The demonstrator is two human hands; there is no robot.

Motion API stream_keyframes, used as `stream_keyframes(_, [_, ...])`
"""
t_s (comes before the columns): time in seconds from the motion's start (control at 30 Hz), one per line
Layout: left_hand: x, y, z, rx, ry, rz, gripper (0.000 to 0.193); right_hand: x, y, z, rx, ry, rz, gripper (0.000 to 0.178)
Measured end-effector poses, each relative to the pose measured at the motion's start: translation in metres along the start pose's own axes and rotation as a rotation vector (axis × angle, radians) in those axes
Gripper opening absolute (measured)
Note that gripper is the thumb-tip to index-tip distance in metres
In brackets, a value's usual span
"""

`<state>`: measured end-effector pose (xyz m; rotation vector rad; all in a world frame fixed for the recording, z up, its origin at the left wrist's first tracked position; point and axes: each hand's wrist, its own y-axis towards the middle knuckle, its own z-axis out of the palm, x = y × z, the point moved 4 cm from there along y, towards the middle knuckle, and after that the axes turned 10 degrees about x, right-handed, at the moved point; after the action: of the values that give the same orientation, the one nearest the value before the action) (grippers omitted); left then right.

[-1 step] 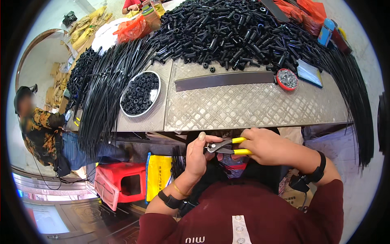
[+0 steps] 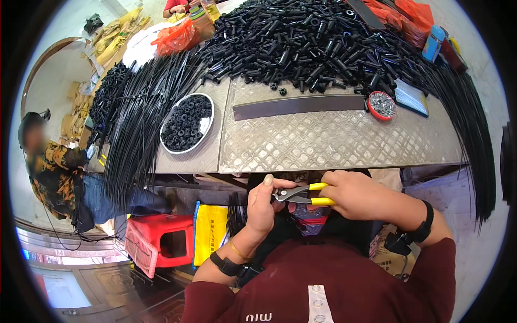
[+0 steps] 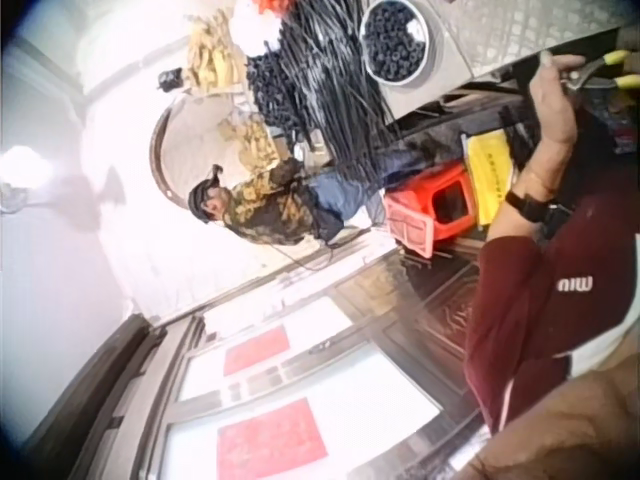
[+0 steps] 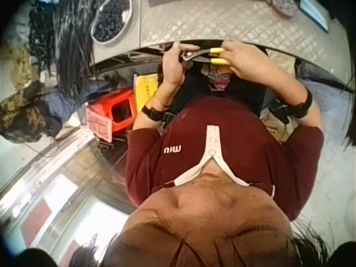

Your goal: The person assembles components by inserting black rods into a plastic base and securing them with metal rings using yellow-handled pliers. They then align the rods on a metal guide and repeat the process to build a larger bundle.

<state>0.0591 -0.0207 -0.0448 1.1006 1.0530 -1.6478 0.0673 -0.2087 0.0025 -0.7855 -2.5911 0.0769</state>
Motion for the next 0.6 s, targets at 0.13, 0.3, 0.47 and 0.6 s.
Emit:
stream_keyframes(0.13, [0.000,-0.004,0.005,0.036,-0.060,0.032,0.051,0.012,-0.005,-0.015,0.000,-0.072,0.042,0.013])
stream_keyframes(0.3, [0.006,-0.001,0.017,0.073,-0.043,0.032,0.047,0.033,-0.013,-0.025,-0.030,-0.280,0.130,0.012])
stream_keyframes(0.47, [-0.063,-0.037,-0.034,-0.121,-0.093,0.422,0.043,-0.001,0.001,-0.036,-0.127,0.082,0.187,0.030])
stream_keyframes(0.6, [-0.216,-0.130,-0.089,0.076,-0.250,0.998,0.020,-0.094,-0.053,-0.023,-0.337,-0.122,0.367,0.034])
